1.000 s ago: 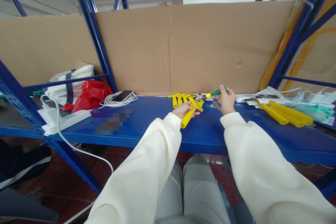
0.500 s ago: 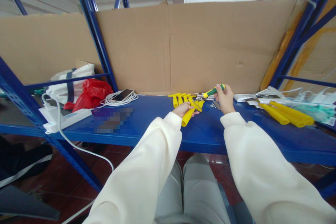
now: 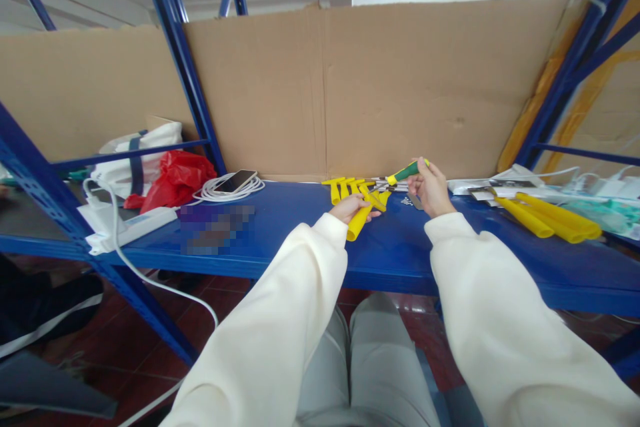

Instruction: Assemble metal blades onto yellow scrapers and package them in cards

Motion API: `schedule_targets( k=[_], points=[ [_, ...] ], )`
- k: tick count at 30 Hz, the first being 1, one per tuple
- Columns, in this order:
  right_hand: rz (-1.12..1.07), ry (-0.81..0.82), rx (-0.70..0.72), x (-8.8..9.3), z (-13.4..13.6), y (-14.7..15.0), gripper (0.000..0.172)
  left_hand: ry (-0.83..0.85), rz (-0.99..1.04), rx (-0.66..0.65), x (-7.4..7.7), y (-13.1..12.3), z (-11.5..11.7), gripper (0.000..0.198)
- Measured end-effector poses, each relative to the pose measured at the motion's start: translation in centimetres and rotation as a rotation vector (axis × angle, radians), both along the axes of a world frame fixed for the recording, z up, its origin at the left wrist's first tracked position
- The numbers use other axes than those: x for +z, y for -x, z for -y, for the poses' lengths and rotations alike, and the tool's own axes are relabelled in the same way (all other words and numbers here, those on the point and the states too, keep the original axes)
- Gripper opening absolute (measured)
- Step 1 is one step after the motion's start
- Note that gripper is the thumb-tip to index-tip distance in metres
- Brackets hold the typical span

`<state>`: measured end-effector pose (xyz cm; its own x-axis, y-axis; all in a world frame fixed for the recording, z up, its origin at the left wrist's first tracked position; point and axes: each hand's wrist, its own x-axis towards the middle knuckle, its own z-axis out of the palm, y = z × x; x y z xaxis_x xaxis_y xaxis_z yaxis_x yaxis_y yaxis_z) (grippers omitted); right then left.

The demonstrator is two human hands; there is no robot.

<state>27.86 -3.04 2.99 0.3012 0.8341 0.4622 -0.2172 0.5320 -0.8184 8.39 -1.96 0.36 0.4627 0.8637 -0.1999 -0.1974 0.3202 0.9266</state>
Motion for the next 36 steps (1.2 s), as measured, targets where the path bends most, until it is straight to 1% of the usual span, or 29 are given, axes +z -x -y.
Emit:
schedule_targets(
  k=[3, 6, 9, 12, 15, 20, 23, 28, 36],
  points=[
    [-0.002, 0.017, 0.065, 0.17, 0.11, -0.1, 0.042, 0.001, 0.002, -0.005, -0.14, 0.06, -0.33, 0.065],
    [0.007, 0.028, 0.082, 0.14, -0.08, -0.11, 0.044, 0.003, 0.009, -0.016, -0.11, 0.16, -0.52, 0.062],
    [0.015, 0.022, 0.059, 0.01, -0.31, -0.03, 0.047, 0.007, -0.006, -0.01, 0.1, 0.18, -0.29, 0.057],
    [0.01, 0.003, 0.0, -0.1, -0.42, -0.06, 0.049, 0.006, -0.036, 0.01, 0.33, 0.11, 0.17, 0.053],
    [-0.016, 0.004, -0.058, -0.14, -0.46, -0.19, 0.051, 0.008, -0.039, 0.014, 0.39, 0.07, 0.33, 0.054],
    [-0.034, 0.009, -0.054, -0.19, -0.39, -0.26, 0.051, 0.026, 0.015, -0.023, 0.15, 0.2, -0.13, 0.059],
    [-0.023, -0.003, -0.052, -0.2, -0.25, -0.3, 0.051, 0.03, 0.017, -0.02, 0.06, 0.23, -0.3, 0.061],
    [-0.004, 0.03, 0.016, -0.09, 0.06, -0.56, 0.047, 0.01, 0.014, -0.002, 0.06, 0.12, -0.24, 0.064],
    [-0.009, 0.079, 0.1, 0.54, 0.49, -0.2, 0.05, -0.012, 0.013, 0.019, 0.03, 0.09, -0.34, 0.06]
  ],
)
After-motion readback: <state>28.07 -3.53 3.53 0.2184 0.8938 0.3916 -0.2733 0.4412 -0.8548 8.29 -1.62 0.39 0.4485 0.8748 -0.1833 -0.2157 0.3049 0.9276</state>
